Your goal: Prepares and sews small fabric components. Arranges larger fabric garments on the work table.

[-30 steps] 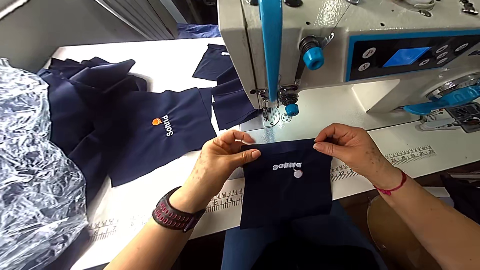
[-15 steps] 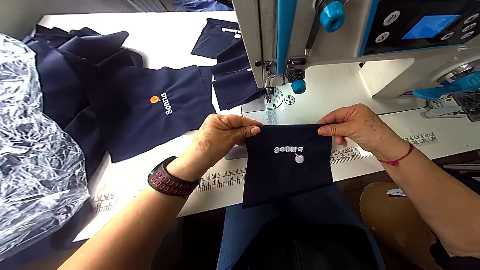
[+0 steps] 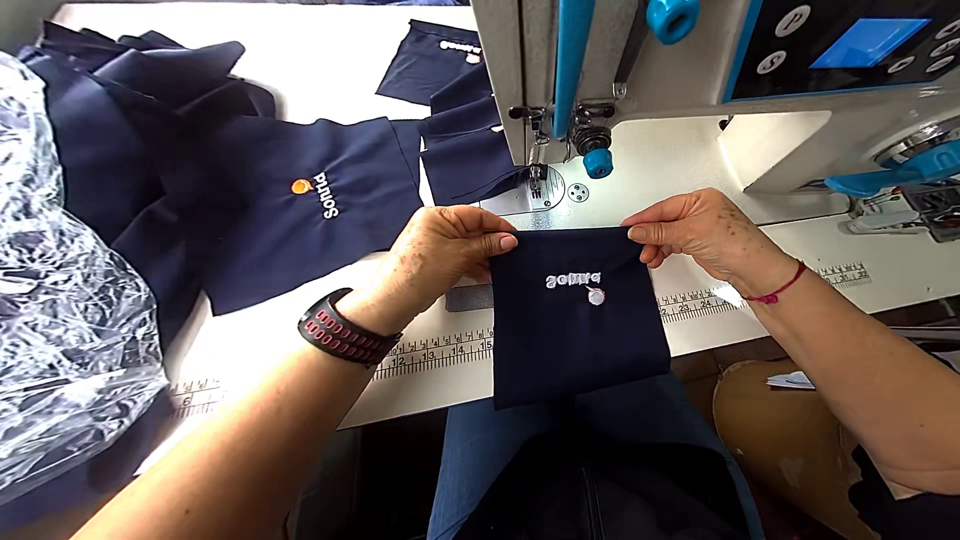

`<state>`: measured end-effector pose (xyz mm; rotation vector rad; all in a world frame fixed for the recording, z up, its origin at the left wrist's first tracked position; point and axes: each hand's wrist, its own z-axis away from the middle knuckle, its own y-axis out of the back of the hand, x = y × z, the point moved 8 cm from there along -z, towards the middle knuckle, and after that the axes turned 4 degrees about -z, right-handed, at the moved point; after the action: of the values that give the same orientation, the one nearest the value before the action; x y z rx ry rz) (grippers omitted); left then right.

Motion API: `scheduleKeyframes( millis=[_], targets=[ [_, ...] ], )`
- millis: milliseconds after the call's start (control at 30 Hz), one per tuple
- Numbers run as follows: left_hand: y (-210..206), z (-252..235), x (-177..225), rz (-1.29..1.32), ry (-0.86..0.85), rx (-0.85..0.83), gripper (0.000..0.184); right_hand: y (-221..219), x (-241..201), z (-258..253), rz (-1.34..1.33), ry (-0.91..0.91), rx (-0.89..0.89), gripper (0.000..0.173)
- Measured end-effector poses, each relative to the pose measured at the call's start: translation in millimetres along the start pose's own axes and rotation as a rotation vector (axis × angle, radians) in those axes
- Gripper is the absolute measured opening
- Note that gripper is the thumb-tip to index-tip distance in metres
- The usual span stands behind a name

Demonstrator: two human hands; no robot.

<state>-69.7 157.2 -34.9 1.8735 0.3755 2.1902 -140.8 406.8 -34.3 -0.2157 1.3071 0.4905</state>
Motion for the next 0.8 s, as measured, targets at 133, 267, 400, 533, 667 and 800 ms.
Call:
scheduleKeyframes(
  millis=[133, 267, 400, 533, 667, 800],
  targets=[
    [0, -9, 0, -0.043, -0.072, 0.013, 0.007, 3, -4, -10, 0.202, 0.036, -0.005, 0.006],
    [7, -14, 10, -0.278, -0.253, 0.128, 0.004, 1, -14, -16, 0.445, 0.265, -0.037, 0.010],
    [11, -21, 13, -0.395, -0.329, 0.169, 0.003, 0, -20, -18, 0.613, 0.632, -0.049, 0.016],
    [10, -22, 11, -0.429, -0.314, 0.185, 0.005, 3, -21, -22, 0.616, 0.618, -0.028, 0.012],
    [10, -24, 10, -0.458, -0.317, 0.203, 0.003, 4, -24, -24, 0.658, 0.684, -0.010, 0.011],
    [10, -25, 12, -0.479, -0.323, 0.196, 0.004, 2, -25, -25, 0.705, 0.721, -0.018, 0.010]
  ],
)
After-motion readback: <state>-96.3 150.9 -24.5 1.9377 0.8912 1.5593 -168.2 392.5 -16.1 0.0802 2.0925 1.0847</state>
